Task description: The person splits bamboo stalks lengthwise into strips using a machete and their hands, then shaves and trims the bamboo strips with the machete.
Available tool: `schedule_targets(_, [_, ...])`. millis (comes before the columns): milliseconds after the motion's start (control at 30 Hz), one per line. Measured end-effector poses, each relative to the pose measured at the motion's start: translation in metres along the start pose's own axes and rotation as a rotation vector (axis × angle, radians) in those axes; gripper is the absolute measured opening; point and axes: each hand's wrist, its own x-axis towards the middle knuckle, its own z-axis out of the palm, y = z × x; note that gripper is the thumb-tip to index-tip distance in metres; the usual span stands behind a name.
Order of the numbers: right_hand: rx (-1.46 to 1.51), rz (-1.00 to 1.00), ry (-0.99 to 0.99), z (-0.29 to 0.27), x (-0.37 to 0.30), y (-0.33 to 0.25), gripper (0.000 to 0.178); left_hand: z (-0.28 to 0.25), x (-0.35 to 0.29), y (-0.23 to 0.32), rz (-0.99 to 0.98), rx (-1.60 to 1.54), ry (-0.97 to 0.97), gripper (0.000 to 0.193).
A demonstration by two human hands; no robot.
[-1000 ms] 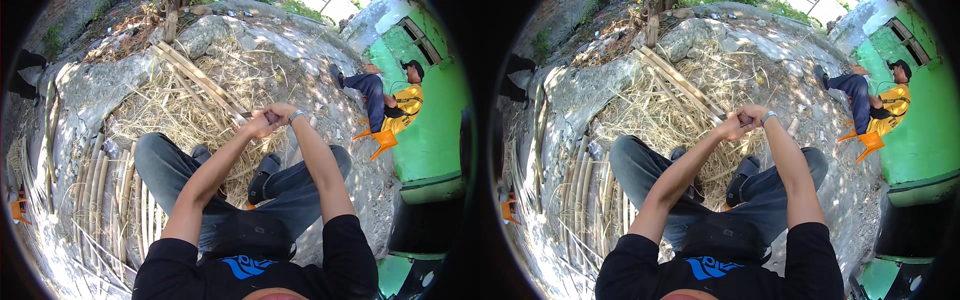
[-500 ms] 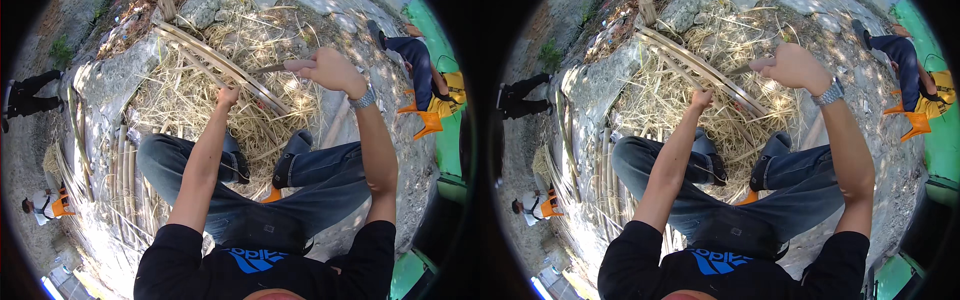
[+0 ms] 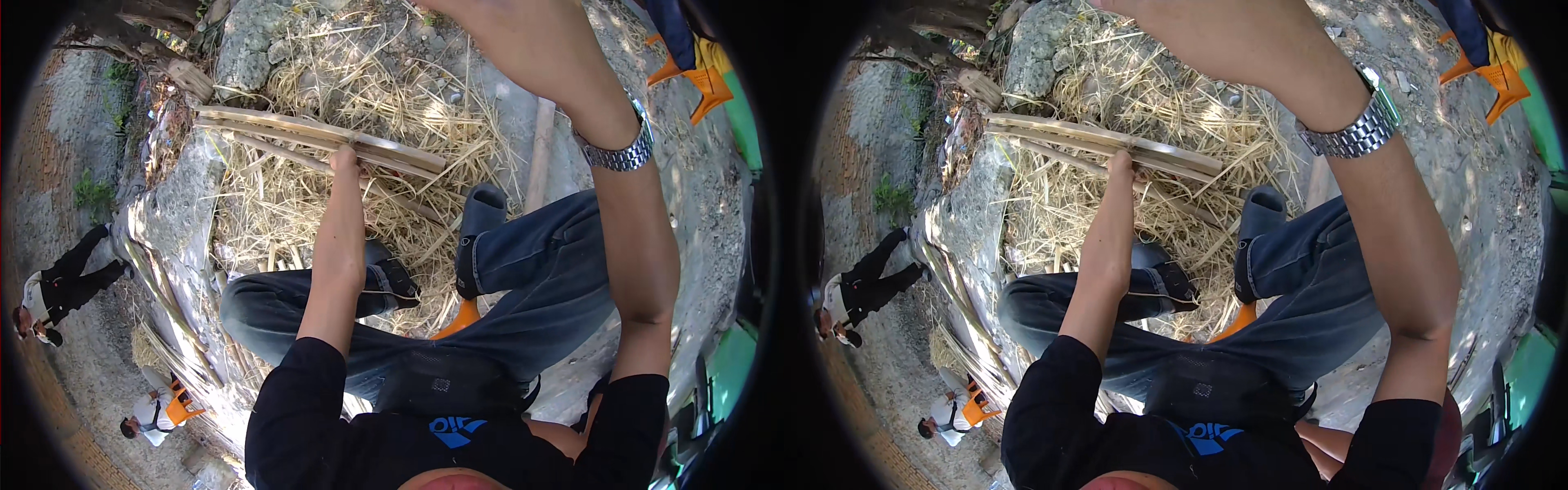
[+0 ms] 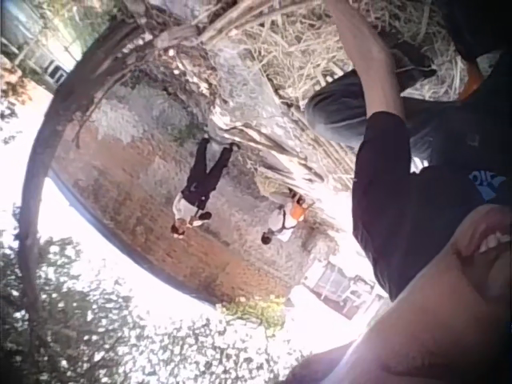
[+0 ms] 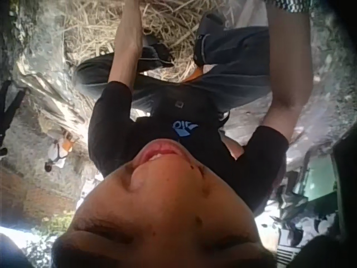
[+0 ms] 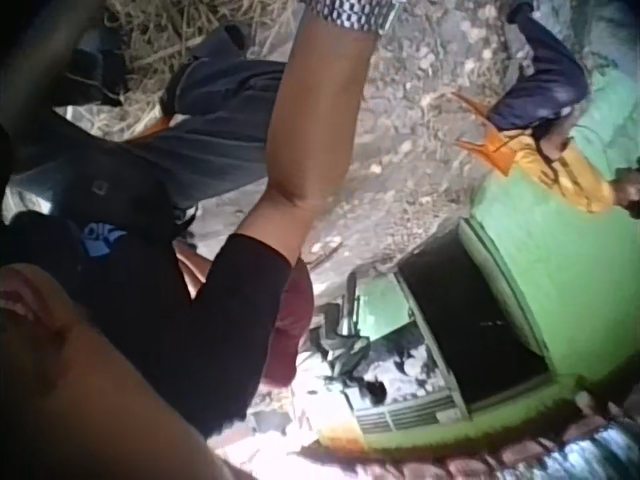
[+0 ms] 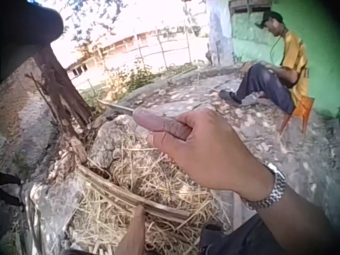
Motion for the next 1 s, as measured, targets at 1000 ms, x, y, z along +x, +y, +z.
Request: schedule_targets(1000, [0.861,0.329,-0.458,0.124,-0.127,0.048,0.030,-0.138,-0.252,0.194,1.244,-0.011,0.271,0.030])
